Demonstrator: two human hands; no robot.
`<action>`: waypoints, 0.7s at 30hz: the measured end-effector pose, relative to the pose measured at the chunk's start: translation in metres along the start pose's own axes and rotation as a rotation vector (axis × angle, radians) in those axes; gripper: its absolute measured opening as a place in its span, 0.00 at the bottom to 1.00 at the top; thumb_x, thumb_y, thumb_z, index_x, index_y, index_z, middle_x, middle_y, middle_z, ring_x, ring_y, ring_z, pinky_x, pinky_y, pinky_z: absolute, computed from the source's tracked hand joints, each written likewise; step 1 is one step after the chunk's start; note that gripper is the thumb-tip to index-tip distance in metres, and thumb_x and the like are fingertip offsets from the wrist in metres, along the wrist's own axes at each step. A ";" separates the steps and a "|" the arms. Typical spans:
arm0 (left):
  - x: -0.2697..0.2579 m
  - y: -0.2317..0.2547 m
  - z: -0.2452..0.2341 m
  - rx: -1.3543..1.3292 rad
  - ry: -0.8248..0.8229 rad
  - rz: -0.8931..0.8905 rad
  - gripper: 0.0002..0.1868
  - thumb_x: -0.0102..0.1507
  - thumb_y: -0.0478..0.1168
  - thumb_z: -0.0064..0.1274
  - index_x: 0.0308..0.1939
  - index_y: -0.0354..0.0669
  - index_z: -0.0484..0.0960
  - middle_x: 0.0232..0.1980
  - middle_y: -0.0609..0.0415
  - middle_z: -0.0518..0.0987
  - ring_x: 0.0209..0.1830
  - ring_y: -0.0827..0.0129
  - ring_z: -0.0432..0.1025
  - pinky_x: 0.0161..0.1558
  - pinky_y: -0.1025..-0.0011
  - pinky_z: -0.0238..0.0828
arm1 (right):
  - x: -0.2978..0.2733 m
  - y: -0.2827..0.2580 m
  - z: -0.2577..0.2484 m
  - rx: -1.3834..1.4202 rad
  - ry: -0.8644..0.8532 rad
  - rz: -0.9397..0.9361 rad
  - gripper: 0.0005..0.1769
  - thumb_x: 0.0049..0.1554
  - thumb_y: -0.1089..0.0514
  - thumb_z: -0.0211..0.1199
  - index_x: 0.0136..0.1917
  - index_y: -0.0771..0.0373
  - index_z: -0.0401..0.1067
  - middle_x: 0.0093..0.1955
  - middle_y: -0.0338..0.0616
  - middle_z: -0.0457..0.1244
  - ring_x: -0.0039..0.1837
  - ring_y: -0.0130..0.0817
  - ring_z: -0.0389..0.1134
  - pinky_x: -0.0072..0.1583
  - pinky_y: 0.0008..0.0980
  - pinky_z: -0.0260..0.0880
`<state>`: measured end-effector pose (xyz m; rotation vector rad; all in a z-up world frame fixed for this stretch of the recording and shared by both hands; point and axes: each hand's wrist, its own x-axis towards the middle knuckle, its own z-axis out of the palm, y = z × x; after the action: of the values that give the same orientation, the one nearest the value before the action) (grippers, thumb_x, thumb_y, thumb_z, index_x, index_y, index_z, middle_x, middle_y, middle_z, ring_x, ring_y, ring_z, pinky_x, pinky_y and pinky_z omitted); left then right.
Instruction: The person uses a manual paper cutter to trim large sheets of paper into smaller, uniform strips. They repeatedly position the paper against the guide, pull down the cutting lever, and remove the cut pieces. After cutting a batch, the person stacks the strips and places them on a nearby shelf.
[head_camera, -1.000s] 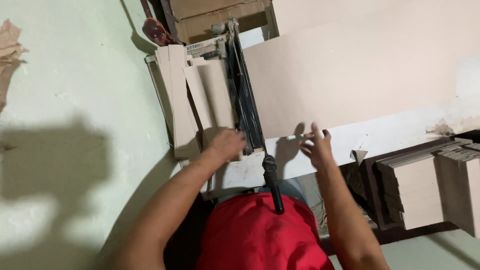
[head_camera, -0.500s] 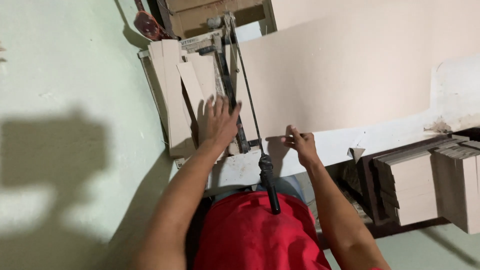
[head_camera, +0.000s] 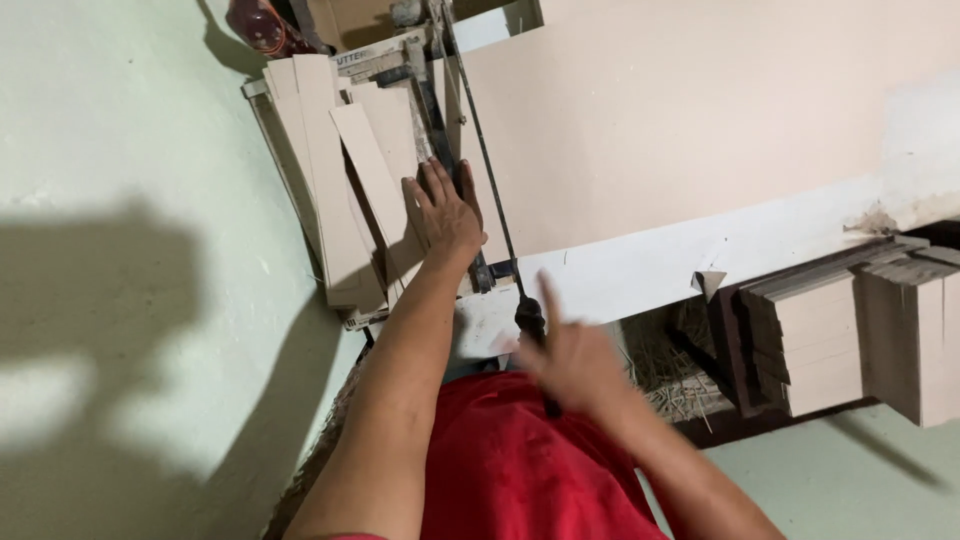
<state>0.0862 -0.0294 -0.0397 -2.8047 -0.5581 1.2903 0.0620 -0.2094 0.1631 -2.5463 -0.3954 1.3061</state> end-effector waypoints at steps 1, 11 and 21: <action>0.003 0.002 0.002 0.000 -0.011 -0.006 0.51 0.60 0.63 0.57 0.77 0.35 0.59 0.83 0.31 0.38 0.83 0.40 0.27 0.72 0.30 0.15 | -0.006 -0.004 0.011 -0.091 -0.038 -0.036 0.47 0.60 0.32 0.51 0.83 0.54 0.44 0.35 0.59 0.71 0.41 0.58 0.76 0.47 0.52 0.76; -0.008 0.003 -0.013 -0.214 0.018 0.033 0.64 0.58 0.54 0.65 0.82 0.42 0.33 0.81 0.24 0.35 0.82 0.35 0.23 0.71 0.27 0.10 | 0.087 0.100 0.168 -0.145 -0.012 0.024 0.49 0.62 0.61 0.53 0.86 0.55 0.26 0.59 0.64 0.68 0.56 0.65 0.73 0.56 0.59 0.74; -0.008 0.033 0.082 -1.149 -0.097 0.092 0.22 0.73 0.52 0.37 0.65 0.51 0.50 0.65 0.50 0.51 0.65 0.56 0.45 0.63 0.53 0.34 | 0.000 0.056 0.011 0.570 -0.195 -0.120 0.49 0.56 0.31 0.58 0.83 0.48 0.46 0.36 0.58 0.72 0.36 0.56 0.75 0.35 0.44 0.70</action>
<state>0.0315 -0.0744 -0.0930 -3.6158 -1.6328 1.4130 0.0606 -0.2605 0.1375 -1.9092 -0.1720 1.3849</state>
